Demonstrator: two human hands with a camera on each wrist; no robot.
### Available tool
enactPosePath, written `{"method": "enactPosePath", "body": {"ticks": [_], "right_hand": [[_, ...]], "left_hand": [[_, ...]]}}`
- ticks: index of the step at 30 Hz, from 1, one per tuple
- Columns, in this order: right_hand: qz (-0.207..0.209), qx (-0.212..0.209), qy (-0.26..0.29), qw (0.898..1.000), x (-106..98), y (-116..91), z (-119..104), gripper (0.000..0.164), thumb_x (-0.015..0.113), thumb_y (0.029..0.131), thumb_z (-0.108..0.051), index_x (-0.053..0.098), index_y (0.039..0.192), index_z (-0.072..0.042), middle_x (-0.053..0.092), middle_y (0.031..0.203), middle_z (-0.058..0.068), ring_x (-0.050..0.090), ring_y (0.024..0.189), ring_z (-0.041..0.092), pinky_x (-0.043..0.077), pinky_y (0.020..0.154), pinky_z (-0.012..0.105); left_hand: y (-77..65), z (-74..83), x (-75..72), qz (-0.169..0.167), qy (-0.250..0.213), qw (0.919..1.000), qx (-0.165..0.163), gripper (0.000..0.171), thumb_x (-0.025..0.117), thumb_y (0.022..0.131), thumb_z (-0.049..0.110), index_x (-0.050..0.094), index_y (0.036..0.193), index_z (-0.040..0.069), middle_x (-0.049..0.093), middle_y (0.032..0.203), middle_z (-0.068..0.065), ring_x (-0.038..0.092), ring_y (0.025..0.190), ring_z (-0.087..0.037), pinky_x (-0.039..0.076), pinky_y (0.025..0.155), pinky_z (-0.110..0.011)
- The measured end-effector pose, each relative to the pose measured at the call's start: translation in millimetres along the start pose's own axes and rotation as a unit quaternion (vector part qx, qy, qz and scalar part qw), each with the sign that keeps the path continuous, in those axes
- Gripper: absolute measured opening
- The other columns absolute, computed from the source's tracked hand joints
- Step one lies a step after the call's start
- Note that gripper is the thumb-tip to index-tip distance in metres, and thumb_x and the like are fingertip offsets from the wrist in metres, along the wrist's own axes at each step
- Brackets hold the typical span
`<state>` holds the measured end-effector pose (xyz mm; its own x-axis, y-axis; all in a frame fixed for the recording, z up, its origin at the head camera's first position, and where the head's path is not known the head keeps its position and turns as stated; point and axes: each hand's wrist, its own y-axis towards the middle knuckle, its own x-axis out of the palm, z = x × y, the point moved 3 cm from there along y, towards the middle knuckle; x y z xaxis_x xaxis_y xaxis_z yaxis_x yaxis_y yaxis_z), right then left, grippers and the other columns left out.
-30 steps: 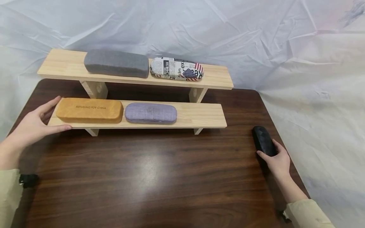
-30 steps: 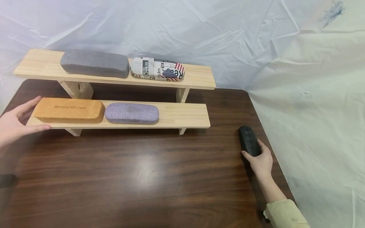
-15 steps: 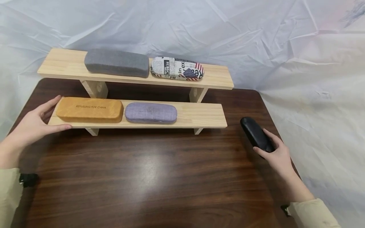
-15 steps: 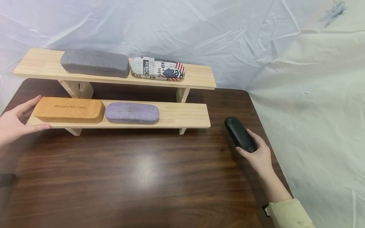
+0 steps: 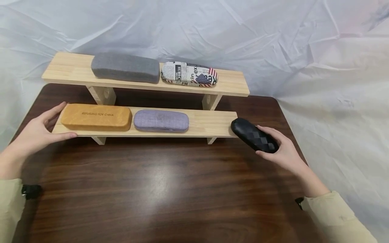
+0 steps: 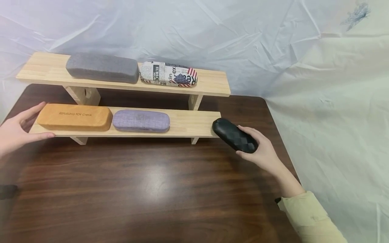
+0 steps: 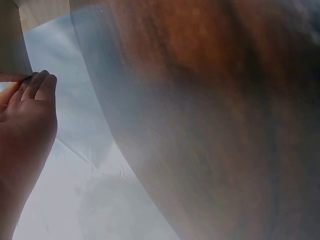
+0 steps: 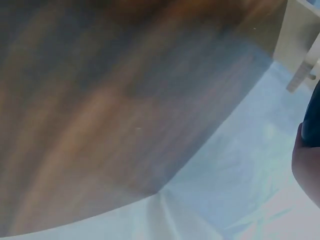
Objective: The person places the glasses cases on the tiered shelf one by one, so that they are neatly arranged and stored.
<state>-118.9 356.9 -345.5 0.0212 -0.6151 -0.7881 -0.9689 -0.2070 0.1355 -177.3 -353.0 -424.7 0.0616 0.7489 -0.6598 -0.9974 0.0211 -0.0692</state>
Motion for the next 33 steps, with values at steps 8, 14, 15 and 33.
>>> {"method": "enactPosePath", "body": {"ticks": [8,14,15,33], "right_hand": [[-0.06,-0.035,-0.026,0.997,10,34,-12,0.082,0.09,0.085,-0.01,0.054,0.157,-0.026,0.055,0.157,0.012,0.052,0.132,0.03,0.04,0.093,0.024],[-0.094,-0.049,-0.014,0.994,20,56,-18,0.08,0.091,0.083,-0.01,0.057,0.155,-0.021,0.056,0.156,0.012,0.053,0.135,0.031,0.042,0.097,0.032],[-0.1,-0.05,-0.008,0.994,23,59,-19,0.08,0.091,0.083,-0.01,0.057,0.155,-0.021,0.055,0.157,0.013,0.052,0.137,0.032,0.042,0.099,0.033],[-0.177,-0.136,-0.033,0.974,46,112,-53,0.079,0.089,0.081,-0.007,0.058,0.153,-0.015,0.056,0.156,0.013,0.05,0.144,0.034,0.041,0.111,0.054]], "left_hand": [[2.6,0.2,0.6,-0.004,-0.001,0.9999,0.01,0.112,0.087,0.092,0.022,0.008,0.171,0.037,0.012,0.178,-0.012,0.028,0.129,0.026,0.026,0.088,0.01],[2.7,0.8,2.1,-0.007,0.0,0.9998,0.017,0.112,0.087,0.092,0.022,0.009,0.171,0.037,0.013,0.178,-0.01,0.031,0.118,0.029,0.025,0.087,0.01],[2.5,0.8,2.1,-0.006,0.001,0.9999,0.016,0.112,0.087,0.091,0.022,0.009,0.171,0.037,0.013,0.178,-0.009,0.031,0.119,0.029,0.025,0.087,0.01],[2.2,-3.2,-2.1,0.0,-0.012,0.9998,0.015,0.111,0.087,0.092,0.019,0.01,0.171,0.037,0.014,0.178,-0.011,0.032,0.126,0.025,0.027,0.09,0.009]]}}
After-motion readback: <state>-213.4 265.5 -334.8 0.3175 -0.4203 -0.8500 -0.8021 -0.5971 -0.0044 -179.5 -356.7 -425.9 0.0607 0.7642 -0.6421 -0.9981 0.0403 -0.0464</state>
